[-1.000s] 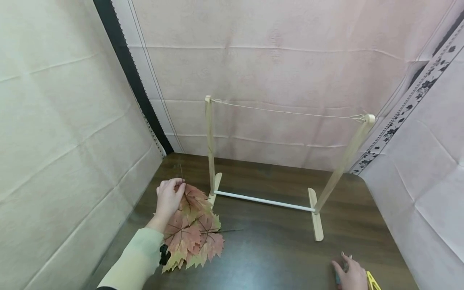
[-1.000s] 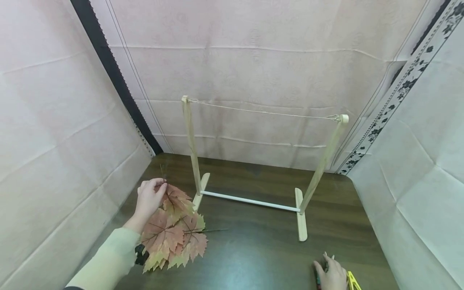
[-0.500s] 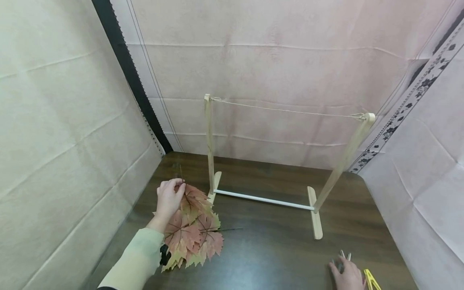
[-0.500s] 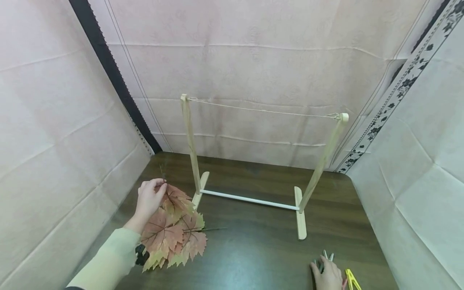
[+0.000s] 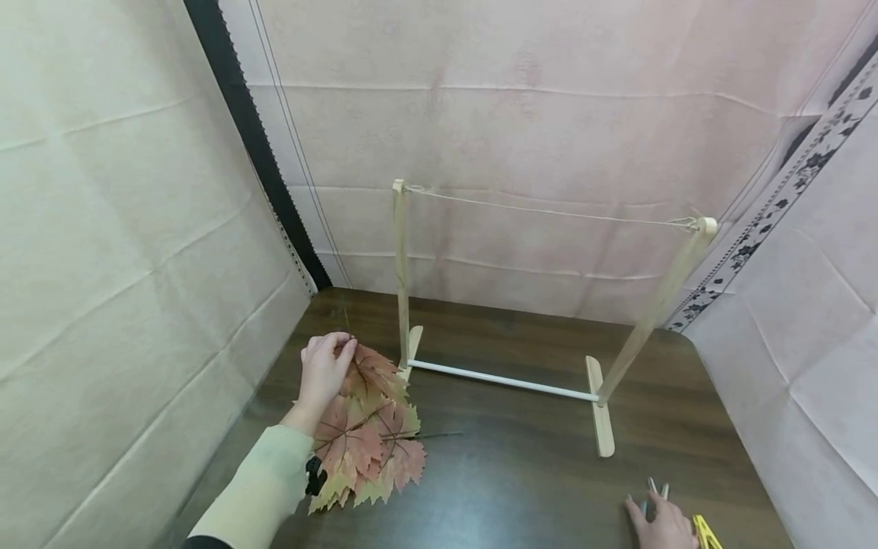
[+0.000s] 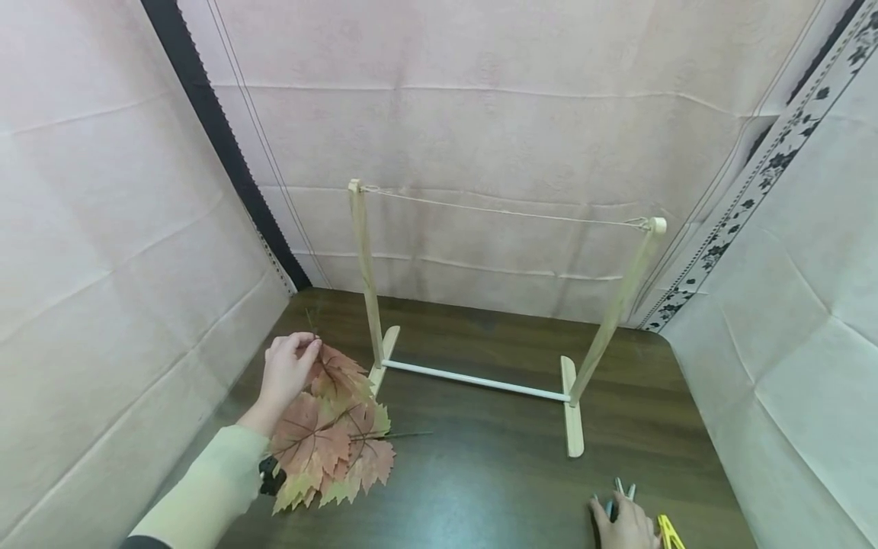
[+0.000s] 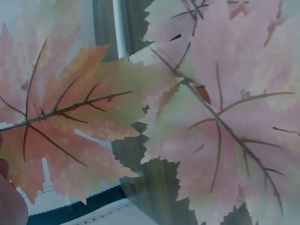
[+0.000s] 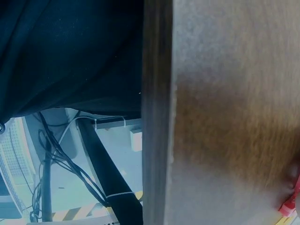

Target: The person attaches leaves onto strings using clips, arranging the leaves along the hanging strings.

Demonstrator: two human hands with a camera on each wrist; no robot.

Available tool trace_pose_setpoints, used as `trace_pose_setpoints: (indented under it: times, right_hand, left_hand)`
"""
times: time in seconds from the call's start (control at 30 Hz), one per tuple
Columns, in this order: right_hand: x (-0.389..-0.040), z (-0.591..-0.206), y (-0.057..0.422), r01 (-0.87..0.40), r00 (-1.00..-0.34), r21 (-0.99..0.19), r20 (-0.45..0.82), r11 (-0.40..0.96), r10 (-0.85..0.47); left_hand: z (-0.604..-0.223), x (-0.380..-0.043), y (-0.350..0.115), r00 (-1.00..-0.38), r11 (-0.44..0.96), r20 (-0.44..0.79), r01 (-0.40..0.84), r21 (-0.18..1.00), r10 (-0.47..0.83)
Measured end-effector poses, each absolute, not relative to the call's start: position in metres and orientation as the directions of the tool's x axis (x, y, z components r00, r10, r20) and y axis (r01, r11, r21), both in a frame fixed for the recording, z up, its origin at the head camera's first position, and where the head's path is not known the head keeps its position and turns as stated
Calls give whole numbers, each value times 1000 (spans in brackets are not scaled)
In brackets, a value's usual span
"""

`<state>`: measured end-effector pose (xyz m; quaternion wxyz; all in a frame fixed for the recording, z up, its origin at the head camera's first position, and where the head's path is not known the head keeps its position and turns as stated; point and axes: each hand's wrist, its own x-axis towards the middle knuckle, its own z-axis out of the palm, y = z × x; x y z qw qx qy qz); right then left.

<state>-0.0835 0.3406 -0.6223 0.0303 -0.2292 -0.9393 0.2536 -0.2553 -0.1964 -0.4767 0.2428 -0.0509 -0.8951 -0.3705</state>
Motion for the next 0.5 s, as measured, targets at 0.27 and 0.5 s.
trace_pose_setpoints:
  times: [0.27,0.5]
  right_hand:
    - [-97,-622,329,359,-932,-443,-126,821,339]
    - [-105,-624,332,265,-964,-421,-115,867,239]
  left_hand:
    - [-471,-252,-205,-884,734,456,244,634,-100]
    - [-469,-254,-201,-850,740,515,277,613,-108]
